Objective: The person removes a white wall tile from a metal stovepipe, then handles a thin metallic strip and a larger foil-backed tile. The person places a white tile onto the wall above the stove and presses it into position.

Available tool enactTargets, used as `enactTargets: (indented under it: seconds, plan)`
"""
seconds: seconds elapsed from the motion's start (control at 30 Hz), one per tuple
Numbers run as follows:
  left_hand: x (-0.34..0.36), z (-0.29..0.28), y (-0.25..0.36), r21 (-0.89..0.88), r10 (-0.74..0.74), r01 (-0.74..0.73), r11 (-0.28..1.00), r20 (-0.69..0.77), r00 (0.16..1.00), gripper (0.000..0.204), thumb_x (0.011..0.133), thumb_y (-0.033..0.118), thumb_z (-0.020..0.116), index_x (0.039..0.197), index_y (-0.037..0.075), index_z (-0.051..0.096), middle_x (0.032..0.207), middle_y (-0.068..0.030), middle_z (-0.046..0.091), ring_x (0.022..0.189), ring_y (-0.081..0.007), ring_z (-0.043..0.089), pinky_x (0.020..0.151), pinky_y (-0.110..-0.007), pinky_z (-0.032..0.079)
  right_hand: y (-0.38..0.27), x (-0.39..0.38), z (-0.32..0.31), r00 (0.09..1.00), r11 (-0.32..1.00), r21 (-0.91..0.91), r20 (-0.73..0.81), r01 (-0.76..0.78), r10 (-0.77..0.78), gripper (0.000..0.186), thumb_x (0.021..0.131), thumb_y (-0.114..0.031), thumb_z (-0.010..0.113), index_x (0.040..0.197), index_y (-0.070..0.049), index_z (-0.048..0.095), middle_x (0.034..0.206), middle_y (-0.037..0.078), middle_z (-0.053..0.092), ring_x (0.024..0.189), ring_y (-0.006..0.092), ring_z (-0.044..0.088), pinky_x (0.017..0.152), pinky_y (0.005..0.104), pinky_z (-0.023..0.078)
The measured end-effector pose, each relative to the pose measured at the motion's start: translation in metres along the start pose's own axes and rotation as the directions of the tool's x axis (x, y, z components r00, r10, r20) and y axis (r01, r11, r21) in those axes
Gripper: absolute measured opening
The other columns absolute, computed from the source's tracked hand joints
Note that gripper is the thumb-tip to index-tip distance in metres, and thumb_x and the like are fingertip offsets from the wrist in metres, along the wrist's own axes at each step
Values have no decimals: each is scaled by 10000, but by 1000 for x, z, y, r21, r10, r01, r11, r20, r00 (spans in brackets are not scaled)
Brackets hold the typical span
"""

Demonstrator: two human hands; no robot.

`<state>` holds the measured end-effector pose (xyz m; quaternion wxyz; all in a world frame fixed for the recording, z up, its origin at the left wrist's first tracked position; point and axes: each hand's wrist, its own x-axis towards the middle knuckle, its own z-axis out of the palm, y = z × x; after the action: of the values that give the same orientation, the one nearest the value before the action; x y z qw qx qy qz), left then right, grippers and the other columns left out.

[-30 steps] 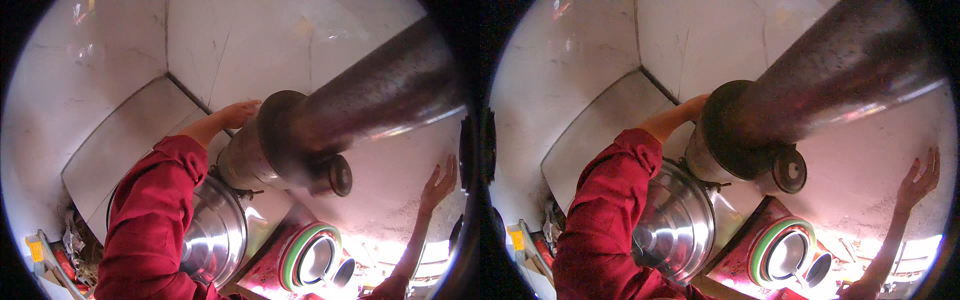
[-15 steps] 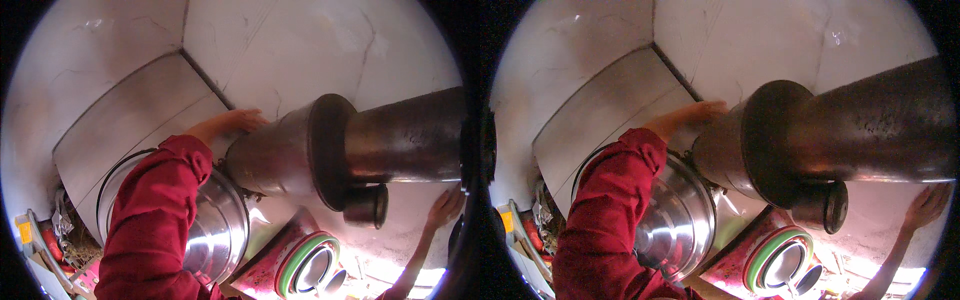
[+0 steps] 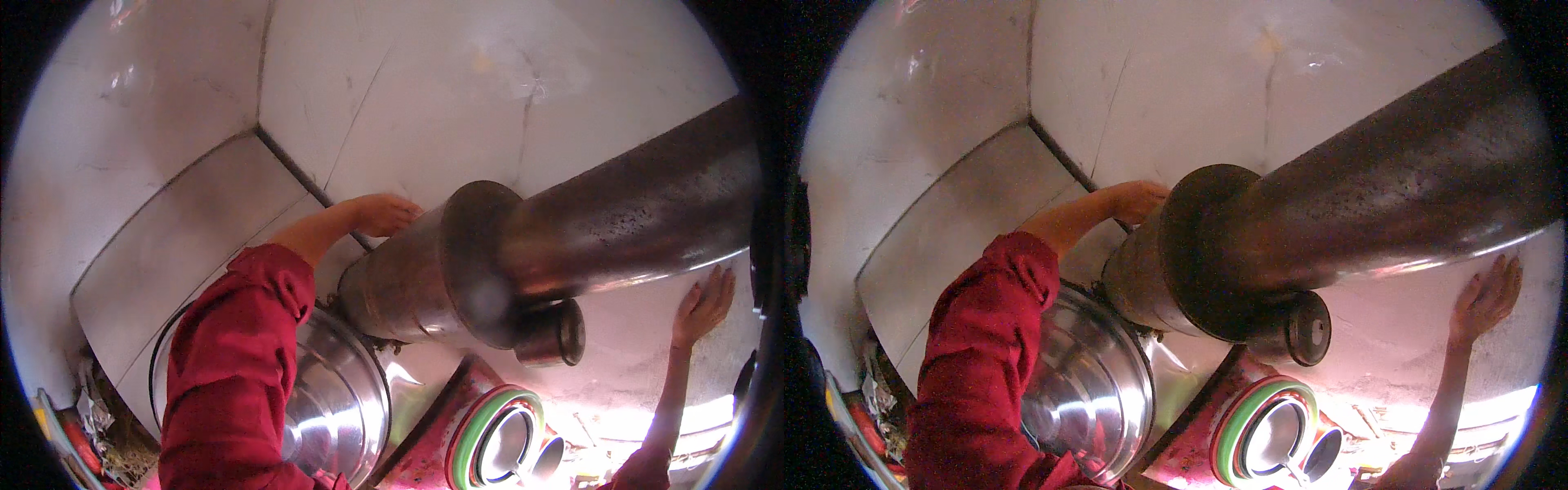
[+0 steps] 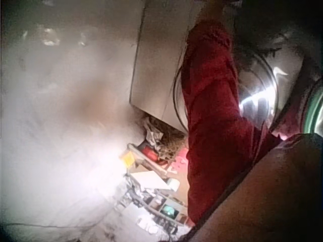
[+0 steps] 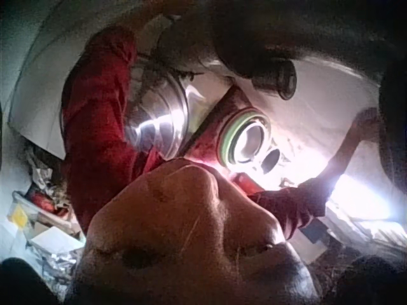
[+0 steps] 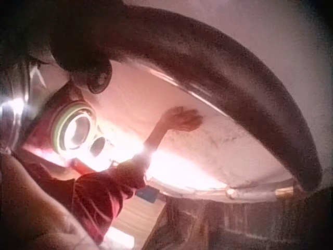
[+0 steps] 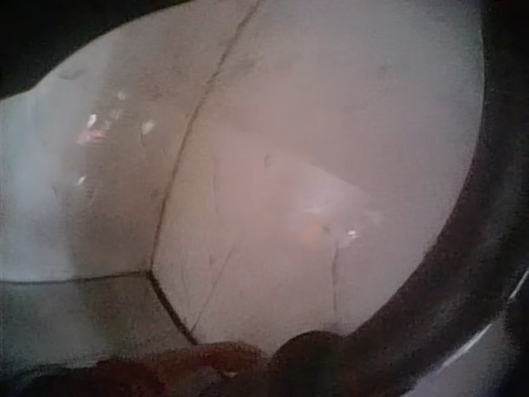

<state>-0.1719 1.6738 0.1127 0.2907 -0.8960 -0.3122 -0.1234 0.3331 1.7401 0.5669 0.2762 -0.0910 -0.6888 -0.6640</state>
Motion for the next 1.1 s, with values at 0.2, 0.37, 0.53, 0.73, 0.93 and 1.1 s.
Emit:
enactTargets:
  seconds: [0.2, 0.37, 0.53, 0.73, 0.93, 1.1]
  plan:
    - [-3, -51, -28, 260, -188, 229, 938, -173, 967, 427, 878, 336, 563, 1299, 266, 538, 1468, 84, 406, 1355, -153, 354, 1168, -418, 218, -7, 2, -7, 998, 999, -36, 55, -36, 38, 495, 1023, -395, 354, 1392, -86, 473, 1448, 147, 426, 1333, 344, 387, 1114, 487, 292]
    - [49, -125, -73, 87, -477, 573, 815, -462, 748, 514, 900, 458, 559, 1380, 292, 478, 1510, -17, 360, 1409, -255, 295, 1144, -506, 208, -13, 5, -7, 997, 998, -30, 56, -58, 60, 475, 1028, -360, 353, 1411, -92, 441, 1449, 143, 426, 1322, 347, 400, 1107, 481, 313]
    - [136, -215, -120, 11, -441, 597, 802, -663, 605, 590, 911, 423, 552, 1438, 200, 407, 1550, -51, 300, 1429, -295, 265, 1142, -511, 196, -12, 9, -12, 995, 997, 5, 67, -73, 73, 473, 1025, -349, 356, 1402, -79, 444, 1448, 155, 421, 1326, 354, 391, 1109, 495, 297]
    - [145, -223, -121, -195, -548, 639, 744, -725, 416, 627, 930, 331, 516, 1466, 66, 328, 1558, -153, 252, 1430, -366, 243, 1147, -512, 177, -11, 7, -9, 994, 995, 10, 48, -103, 103, 458, 1027, -342, 351, 1393, -92, 466, 1446, 148, 423, 1326, 351, 394, 1105, 498, 302]
    - [118, -219, -154, -348, -626, 739, 576, -769, 126, 627, 982, 314, 412, 1483, -17, 233, 1558, -240, 185, 1438, -418, 177, 1157, -507, 137, -9, 1, -8, 993, 994, 3, 54, -105, 105, 460, 1032, -350, 343, 1396, -103, 476, 1455, 143, 417, 1329, 331, 394, 1110, 482, 301]
    - [113, -228, -159, -377, -609, 761, 528, -793, 29, 651, 969, 343, 441, 1427, -95, 291, 1512, -287, 250, 1405, -450, 225, 1143, -505, 184, -10, 5, -4, 998, 999, 0, 20, -51, 51, 464, 1039, -353, 323, 1397, -102, 476, 1456, 135, 417, 1337, 323, 384, 1114, 468, 297]
